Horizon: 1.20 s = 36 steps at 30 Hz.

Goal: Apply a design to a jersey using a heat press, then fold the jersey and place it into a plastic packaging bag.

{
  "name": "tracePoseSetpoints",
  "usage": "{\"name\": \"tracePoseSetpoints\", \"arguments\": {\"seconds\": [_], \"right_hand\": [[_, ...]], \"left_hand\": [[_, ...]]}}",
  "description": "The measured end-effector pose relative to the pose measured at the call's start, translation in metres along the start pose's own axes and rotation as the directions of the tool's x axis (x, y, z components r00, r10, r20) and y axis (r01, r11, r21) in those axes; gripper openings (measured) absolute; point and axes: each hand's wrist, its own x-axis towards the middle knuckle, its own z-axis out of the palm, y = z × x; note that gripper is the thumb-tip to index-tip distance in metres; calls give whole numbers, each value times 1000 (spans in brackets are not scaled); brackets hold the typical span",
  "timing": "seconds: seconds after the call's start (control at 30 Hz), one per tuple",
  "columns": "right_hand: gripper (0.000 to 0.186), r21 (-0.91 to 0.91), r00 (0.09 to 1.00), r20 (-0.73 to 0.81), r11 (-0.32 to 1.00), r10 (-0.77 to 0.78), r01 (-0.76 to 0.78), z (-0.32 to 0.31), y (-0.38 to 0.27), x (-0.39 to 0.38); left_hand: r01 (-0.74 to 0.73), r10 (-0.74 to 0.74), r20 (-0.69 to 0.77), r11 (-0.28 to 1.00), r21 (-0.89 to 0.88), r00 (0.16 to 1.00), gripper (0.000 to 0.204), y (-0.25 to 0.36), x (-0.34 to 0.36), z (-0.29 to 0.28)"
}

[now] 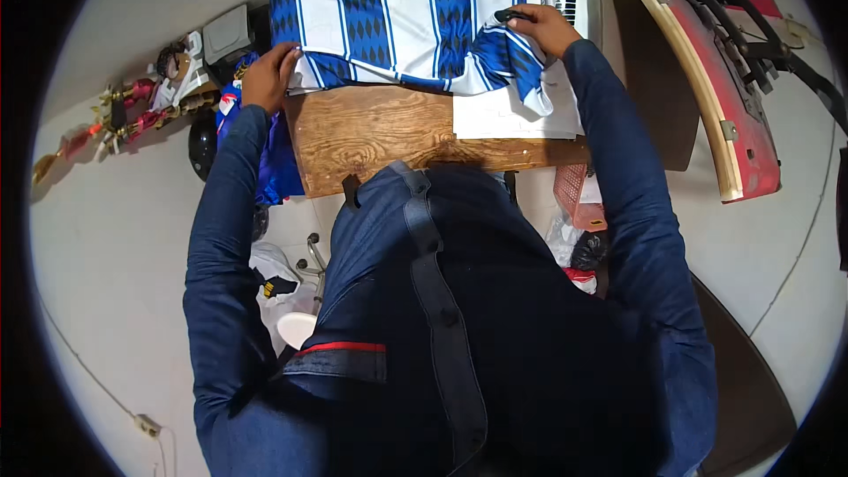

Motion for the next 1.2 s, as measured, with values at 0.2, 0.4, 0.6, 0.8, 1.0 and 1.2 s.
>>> {"name": "tracePoseSetpoints", "arguments": {"seconds": [0.2, 0.4, 0.6, 0.8, 1.0, 1.2], "right_hand": [[39, -385, 977, -173, 904, 125, -184, 7, 39, 9], [33, -570, 911, -406, 760, 69, -311, -11, 27, -36], [32, -616, 905, -426, 731, 5, -294, -31, -2, -15], [44, -538, 830, -475, 843, -291, -12, -66, -54, 59], [52, -619, 634, -640, 780, -434, -90, -10, -22, 9], [67, -319, 539, -841, 840, -38, -439, 69, 34, -71]], "left_hand": [[38, -51, 162, 996, 78, 985, 43, -31, 35, 14], [14, -29, 202, 997, 75, 979, 42, -38, 20, 14], [144, -146, 151, 989, 23, 978, 50, -28, 27, 8], [338, -337, -41, 941, 20, 940, 61, -74, 52, 21], [405, -478, -202, 858, -316, 855, 73, -116, 3, 39], [404, -651, -111, 587, -702, 751, 43, -89, -26, 61]]}}
